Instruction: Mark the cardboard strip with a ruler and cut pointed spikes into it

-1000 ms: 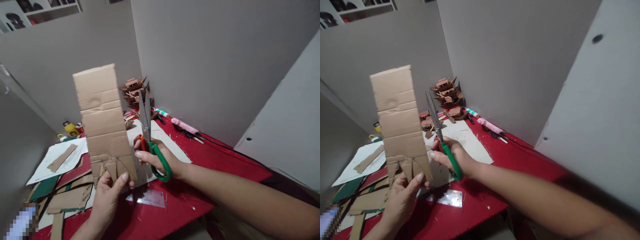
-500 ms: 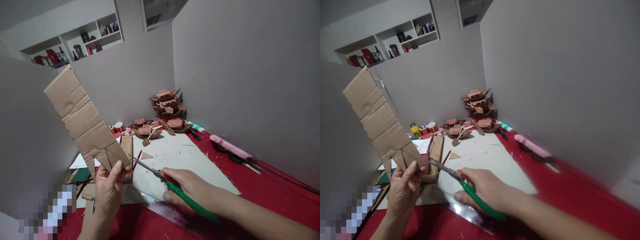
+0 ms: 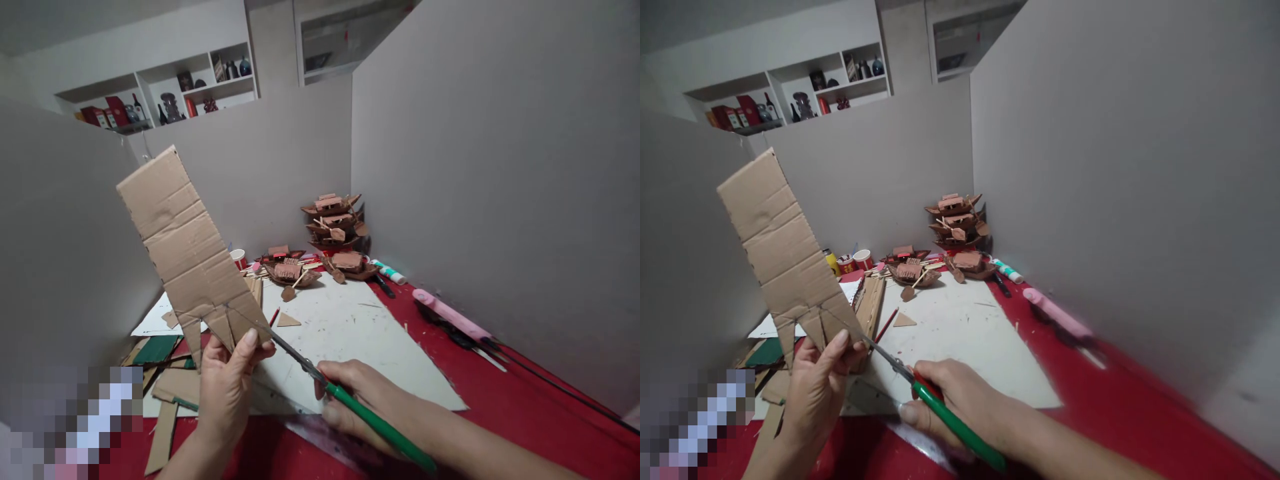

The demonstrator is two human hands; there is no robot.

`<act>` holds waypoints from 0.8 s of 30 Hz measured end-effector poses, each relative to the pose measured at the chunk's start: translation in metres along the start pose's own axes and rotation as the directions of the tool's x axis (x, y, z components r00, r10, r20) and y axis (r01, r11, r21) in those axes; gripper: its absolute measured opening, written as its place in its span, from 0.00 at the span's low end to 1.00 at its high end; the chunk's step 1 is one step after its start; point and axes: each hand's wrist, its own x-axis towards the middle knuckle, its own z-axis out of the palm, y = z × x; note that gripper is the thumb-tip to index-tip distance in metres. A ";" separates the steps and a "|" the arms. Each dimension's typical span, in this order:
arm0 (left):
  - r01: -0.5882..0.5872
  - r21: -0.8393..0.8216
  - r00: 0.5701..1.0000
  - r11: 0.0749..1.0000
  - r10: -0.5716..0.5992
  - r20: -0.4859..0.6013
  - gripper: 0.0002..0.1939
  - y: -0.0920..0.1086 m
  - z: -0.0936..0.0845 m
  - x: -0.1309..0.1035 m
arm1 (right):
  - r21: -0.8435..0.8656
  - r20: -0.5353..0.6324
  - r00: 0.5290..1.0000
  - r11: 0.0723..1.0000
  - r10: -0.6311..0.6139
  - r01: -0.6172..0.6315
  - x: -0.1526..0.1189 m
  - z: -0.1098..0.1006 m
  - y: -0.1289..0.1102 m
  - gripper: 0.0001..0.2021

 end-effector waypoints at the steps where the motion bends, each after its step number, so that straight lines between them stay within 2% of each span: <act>1: -0.002 -0.002 1.000 1.000 0.002 -0.007 0.15 0.000 0.002 0.000 | -0.004 -0.002 1.000 1.000 -0.003 0.003 0.000 -0.001 -0.001 0.22; 6: -0.009 0.012 0.999 1.000 0.009 -0.032 0.18 0.001 0.011 0.000 | -0.031 -0.016 0.998 0.997 -0.065 0.065 -0.002 -0.005 -0.003 0.26; 13: -0.063 0.060 0.998 0.996 0.062 0.027 0.15 -0.001 0.019 0.006 | 0.123 0.016 0.992 0.985 -0.126 0.123 -0.004 -0.010 -0.009 0.32; 24: -0.052 0.125 0.997 0.991 0.045 0.057 0.15 -0.015 0.002 0.012 | 0.019 0.037 0.994 0.995 -0.099 0.098 0.000 -0.007 -0.002 0.33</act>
